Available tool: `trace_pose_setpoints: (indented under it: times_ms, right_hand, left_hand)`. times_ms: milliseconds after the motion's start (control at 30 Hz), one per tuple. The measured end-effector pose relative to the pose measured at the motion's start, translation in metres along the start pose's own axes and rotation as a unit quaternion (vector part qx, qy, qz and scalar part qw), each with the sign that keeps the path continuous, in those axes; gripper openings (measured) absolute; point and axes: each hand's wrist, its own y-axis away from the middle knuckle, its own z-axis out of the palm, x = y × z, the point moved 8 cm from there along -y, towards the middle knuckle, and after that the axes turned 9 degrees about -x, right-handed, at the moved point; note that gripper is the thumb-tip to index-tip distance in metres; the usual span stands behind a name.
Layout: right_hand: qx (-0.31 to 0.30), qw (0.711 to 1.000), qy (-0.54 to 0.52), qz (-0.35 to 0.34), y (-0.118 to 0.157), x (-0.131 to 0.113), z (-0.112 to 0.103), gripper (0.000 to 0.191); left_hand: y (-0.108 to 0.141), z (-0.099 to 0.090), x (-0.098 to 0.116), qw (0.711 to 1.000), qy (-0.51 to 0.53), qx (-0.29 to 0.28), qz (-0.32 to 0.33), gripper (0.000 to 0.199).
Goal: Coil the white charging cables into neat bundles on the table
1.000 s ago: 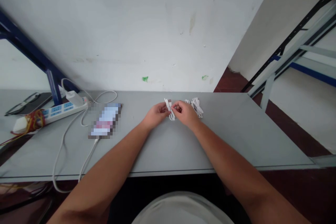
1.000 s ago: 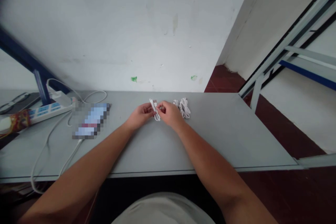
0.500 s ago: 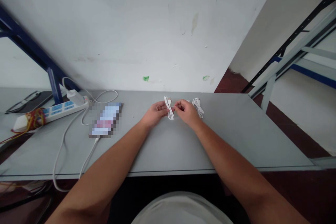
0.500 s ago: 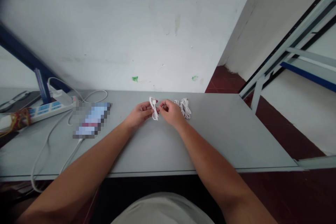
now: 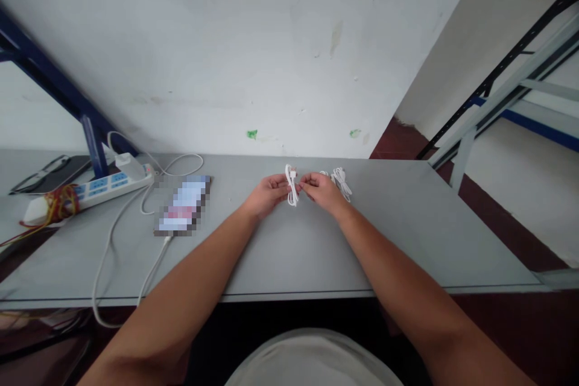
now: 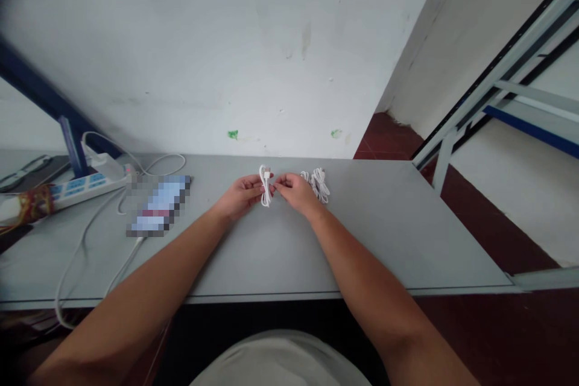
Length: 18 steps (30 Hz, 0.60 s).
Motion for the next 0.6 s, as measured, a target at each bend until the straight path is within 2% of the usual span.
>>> trace_pose_setpoints:
  times_ms: [100,167,300,467,600]
  right_hand:
    - [0.028,0.999,0.035,-0.015,0.003,-0.005,-0.003,0.019]
    - [0.061,0.995,0.078,-0.027,0.005,-0.008,-0.007,0.018]
    - [0.113,0.974,0.192,-0.043,0.009,-0.014,-0.014,0.015]
    - [0.090,0.959,0.261,-0.062,0.009,-0.019,-0.006,0.011]
    - [0.081,0.954,0.281,-0.066,0.009,-0.020,0.000,0.010]
  left_hand:
    - [0.001,0.000,-0.002,1.000,-0.004,0.001,-0.017,0.052]
    - [0.003,-0.001,-0.008,0.998,-0.015,0.003,-0.053,0.055]
    - [0.005,-0.003,-0.018,0.994,-0.024,0.026,-0.106,0.055]
    - [0.004,-0.001,-0.017,0.994,-0.001,0.030,-0.101,0.047]
    - [0.001,0.003,-0.018,0.995,-0.049,0.024,-0.082,0.053]
